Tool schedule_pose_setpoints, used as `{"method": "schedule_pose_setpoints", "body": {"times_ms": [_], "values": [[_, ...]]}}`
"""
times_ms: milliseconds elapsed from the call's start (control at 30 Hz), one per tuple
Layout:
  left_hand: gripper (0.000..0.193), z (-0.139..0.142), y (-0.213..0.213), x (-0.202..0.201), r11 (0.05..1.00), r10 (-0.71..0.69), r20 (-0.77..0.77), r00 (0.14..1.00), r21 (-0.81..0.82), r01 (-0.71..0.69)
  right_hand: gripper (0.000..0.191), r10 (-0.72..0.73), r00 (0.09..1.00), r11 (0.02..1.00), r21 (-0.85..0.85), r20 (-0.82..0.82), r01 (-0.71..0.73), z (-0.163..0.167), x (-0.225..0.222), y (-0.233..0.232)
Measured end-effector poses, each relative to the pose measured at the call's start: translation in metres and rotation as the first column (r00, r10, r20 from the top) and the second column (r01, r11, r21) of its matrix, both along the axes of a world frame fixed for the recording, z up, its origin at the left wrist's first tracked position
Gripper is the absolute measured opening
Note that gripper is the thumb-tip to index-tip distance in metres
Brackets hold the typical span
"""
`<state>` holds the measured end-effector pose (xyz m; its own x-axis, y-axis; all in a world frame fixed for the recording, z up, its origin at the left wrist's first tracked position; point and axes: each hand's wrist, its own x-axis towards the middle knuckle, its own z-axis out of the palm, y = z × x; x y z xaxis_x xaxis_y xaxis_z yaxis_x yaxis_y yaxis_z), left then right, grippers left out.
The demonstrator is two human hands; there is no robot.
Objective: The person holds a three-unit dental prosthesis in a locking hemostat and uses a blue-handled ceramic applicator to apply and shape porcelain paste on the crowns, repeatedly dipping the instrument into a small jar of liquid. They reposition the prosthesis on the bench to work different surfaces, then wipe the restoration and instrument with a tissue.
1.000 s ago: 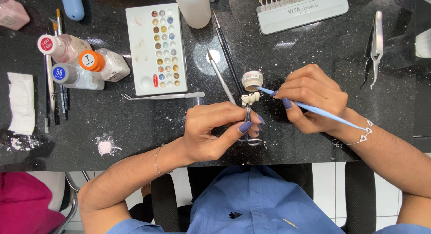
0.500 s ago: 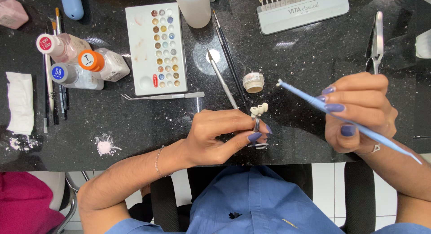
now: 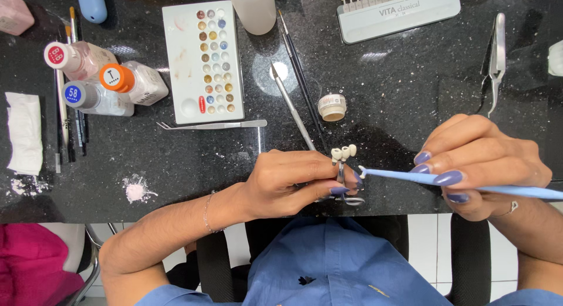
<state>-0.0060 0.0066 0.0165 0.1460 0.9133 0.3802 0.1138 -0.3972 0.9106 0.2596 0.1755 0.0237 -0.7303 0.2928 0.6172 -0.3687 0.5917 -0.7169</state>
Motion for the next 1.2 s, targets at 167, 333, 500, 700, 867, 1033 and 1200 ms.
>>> {"method": "schedule_pose_setpoints", "body": {"times_ms": [167,333,500,700,867,1033,1200], "values": [[0.018,0.0,-0.001,0.001,0.999,-0.028,0.03,0.999,-0.03,0.029,0.013,-0.026,0.998,1.0,0.001,0.061,0.026,0.005,-0.005,-0.006],[0.019,-0.001,-0.002,0.001,1.0,-0.023,0.004,1.0,0.0,0.023,0.013,-0.012,0.999,0.999,0.04,0.043,0.01,0.007,-0.01,-0.004],[0.019,-0.002,-0.003,0.001,1.0,-0.014,-0.009,1.0,0.006,0.014,0.013,0.044,0.998,0.996,0.083,-0.04,-0.041,-0.001,-0.015,-0.002],[0.019,-0.002,-0.003,0.001,1.0,-0.011,-0.018,1.0,0.0,0.011,0.013,0.019,1.0,0.999,0.039,-0.013,-0.018,0.002,-0.013,-0.008],[0.018,-0.002,-0.003,0.002,1.0,-0.007,-0.025,1.0,0.003,0.007,0.013,0.025,1.0,0.998,0.052,-0.013,-0.024,0.003,-0.016,-0.007],[0.017,-0.001,-0.003,0.002,1.0,-0.009,-0.01,1.0,-0.003,0.009,0.013,0.019,1.0,0.999,0.04,0.022,-0.02,0.004,-0.015,-0.008],[0.017,-0.001,-0.003,0.002,1.0,-0.004,-0.02,1.0,0.0,0.004,0.013,0.017,1.0,0.999,0.046,0.008,-0.018,0.003,-0.015,-0.008]]}}
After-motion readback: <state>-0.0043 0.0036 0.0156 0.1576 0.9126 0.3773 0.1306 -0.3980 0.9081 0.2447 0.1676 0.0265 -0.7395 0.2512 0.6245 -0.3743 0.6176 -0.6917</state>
